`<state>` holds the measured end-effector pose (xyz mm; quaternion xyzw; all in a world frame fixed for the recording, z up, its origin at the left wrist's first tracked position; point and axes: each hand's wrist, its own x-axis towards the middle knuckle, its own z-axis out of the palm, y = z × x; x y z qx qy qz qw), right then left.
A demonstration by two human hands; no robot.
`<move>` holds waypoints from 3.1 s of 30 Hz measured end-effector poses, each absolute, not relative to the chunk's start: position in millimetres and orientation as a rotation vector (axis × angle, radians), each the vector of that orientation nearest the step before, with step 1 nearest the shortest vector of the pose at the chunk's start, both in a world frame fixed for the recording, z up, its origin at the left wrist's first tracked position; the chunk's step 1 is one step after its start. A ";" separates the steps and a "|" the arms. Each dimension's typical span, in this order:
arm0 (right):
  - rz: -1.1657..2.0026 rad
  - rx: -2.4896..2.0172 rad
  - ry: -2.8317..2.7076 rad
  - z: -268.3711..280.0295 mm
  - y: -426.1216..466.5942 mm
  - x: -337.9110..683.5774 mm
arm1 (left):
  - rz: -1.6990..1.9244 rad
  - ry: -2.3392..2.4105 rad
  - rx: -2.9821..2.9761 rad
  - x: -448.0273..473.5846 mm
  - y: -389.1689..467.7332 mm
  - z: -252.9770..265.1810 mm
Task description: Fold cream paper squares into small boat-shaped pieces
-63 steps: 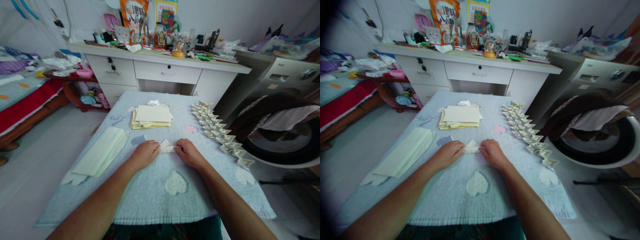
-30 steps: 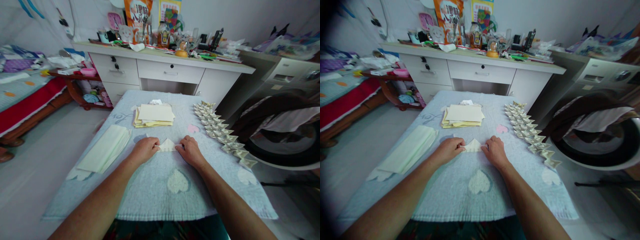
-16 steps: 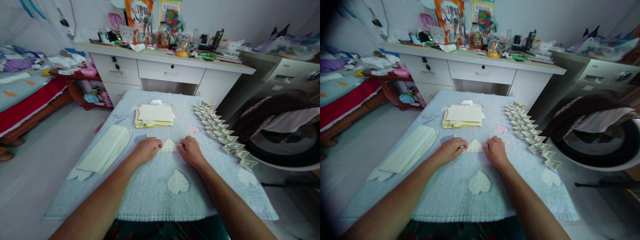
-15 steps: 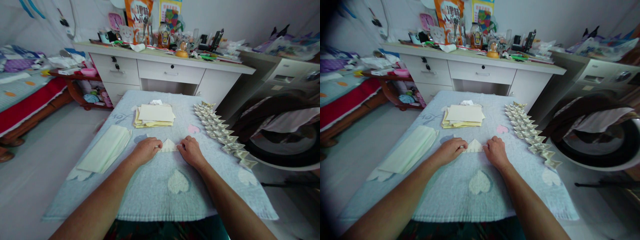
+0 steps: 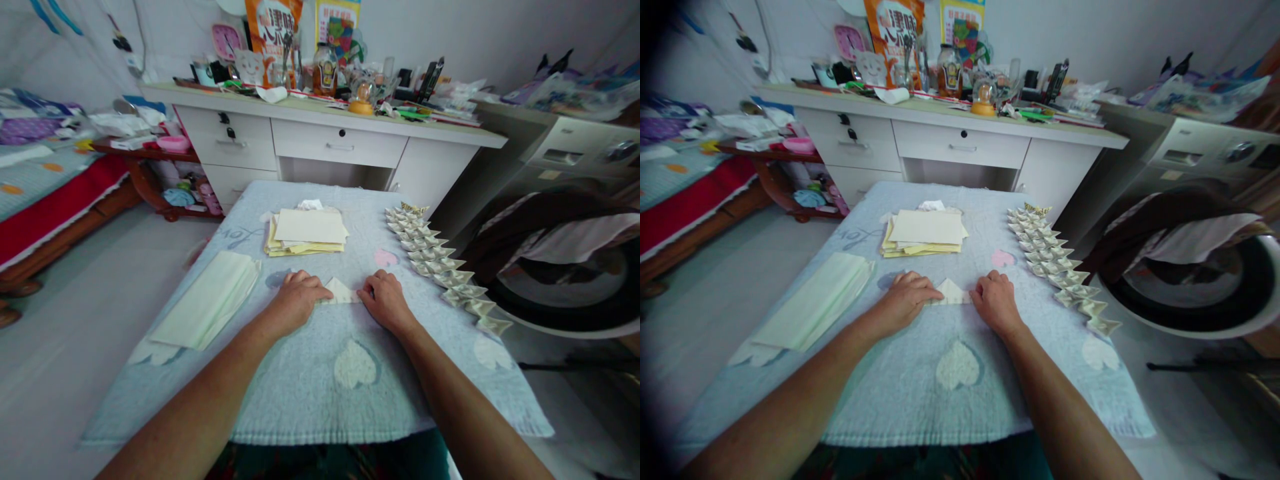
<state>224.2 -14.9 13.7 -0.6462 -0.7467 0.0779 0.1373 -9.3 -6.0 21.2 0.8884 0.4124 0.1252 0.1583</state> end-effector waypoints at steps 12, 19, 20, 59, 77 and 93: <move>0.384 -1.268 -2.067 28.2 -28.2 215.2 | 0.356 1.071 2.576 -7.9 -2.5 7.0; 0.451 -1.292 -2.242 17.4 -31.3 191.8 | 0.365 1.053 2.497 -8.5 -2.7 15.6; 0.436 -1.317 -2.248 15.9 -30.1 190.5 | 0.361 1.048 2.478 -8.7 -2.5 17.3; 0.085 -1.708 -2.311 12.3 -28.7 171.4 | 0.347 1.505 2.391 -17.9 -2.5 13.4; 0.091 -1.689 -2.315 11.6 -30.0 174.0 | 0.369 1.584 2.364 -16.0 -2.2 11.7; 0.153 -1.909 -2.149 15.0 -24.9 169.5 | 0.303 1.526 2.275 -21.6 -1.7 16.8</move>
